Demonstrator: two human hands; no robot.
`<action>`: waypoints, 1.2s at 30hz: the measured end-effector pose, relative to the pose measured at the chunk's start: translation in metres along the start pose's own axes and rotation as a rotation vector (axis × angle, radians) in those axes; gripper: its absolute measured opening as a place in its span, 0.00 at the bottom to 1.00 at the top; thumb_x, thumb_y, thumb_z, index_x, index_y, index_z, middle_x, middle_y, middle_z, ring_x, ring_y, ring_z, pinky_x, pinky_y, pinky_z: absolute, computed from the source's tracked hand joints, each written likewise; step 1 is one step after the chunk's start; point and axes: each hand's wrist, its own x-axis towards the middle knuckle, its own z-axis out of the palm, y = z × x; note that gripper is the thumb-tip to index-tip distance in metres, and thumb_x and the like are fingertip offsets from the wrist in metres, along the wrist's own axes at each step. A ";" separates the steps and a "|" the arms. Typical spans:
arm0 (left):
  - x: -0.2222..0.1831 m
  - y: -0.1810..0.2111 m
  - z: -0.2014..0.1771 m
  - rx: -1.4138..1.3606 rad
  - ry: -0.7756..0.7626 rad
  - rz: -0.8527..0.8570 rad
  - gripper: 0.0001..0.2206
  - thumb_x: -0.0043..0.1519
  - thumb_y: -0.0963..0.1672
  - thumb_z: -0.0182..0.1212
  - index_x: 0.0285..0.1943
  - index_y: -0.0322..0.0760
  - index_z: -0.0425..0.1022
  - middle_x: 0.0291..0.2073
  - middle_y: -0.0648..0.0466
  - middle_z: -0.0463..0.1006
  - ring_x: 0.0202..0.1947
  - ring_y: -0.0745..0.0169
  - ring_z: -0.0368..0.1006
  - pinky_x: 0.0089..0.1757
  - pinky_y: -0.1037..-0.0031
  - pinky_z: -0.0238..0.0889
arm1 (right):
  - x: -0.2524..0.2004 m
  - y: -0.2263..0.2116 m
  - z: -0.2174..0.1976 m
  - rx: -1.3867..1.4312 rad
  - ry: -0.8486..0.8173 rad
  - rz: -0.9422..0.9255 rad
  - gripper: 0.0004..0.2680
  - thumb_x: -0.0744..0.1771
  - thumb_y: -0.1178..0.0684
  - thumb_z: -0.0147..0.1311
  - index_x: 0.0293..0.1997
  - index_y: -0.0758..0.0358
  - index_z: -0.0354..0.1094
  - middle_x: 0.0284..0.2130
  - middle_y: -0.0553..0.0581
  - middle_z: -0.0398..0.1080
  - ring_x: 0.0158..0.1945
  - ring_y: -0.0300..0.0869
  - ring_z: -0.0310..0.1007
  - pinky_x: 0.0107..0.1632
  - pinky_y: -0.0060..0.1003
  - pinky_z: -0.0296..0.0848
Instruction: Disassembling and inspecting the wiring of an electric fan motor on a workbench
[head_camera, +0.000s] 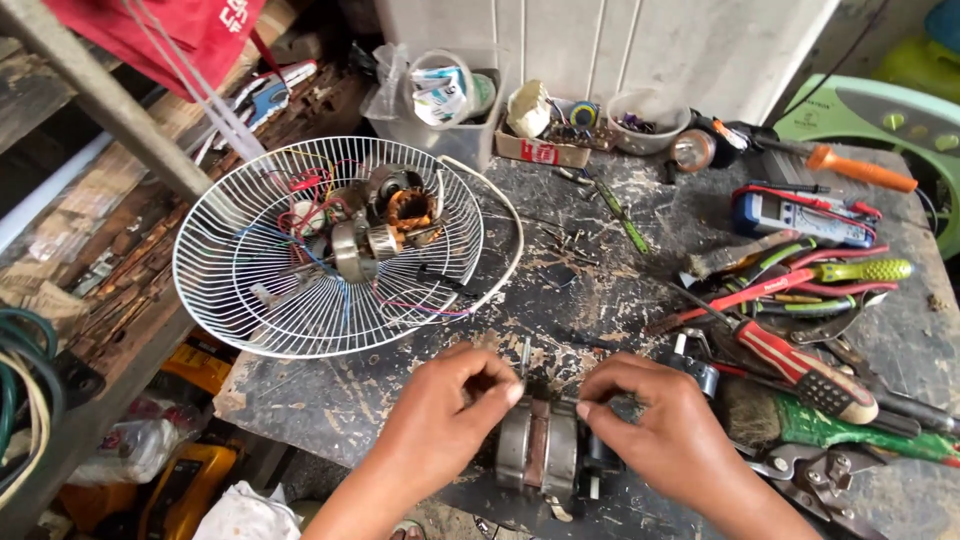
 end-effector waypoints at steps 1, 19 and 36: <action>0.000 0.004 0.000 0.005 -0.004 0.000 0.06 0.61 0.46 0.64 0.32 0.45 0.80 0.52 0.50 0.86 0.77 0.57 0.64 0.58 0.66 0.62 | 0.001 0.002 0.001 0.005 0.004 0.003 0.01 0.61 0.57 0.64 0.28 0.58 0.80 0.30 0.47 0.82 0.35 0.36 0.81 0.43 0.32 0.75; 0.003 0.004 0.008 -0.025 -0.052 -0.315 0.02 0.61 0.45 0.71 0.37 0.48 0.87 0.38 0.61 0.75 0.38 0.66 0.71 0.46 0.72 0.63 | 0.016 -0.016 0.006 0.188 -0.196 0.221 0.03 0.62 0.58 0.63 0.28 0.61 0.81 0.36 0.49 0.81 0.39 0.41 0.81 0.50 0.43 0.76; 0.001 -0.005 -0.001 -0.209 -0.145 -0.267 0.06 0.65 0.45 0.63 0.46 0.49 0.85 0.47 0.59 0.79 0.45 0.57 0.77 0.49 0.60 0.74 | -0.015 0.008 0.012 0.085 -0.105 0.274 0.11 0.62 0.51 0.63 0.46 0.52 0.88 0.55 0.44 0.84 0.65 0.36 0.78 0.63 0.42 0.80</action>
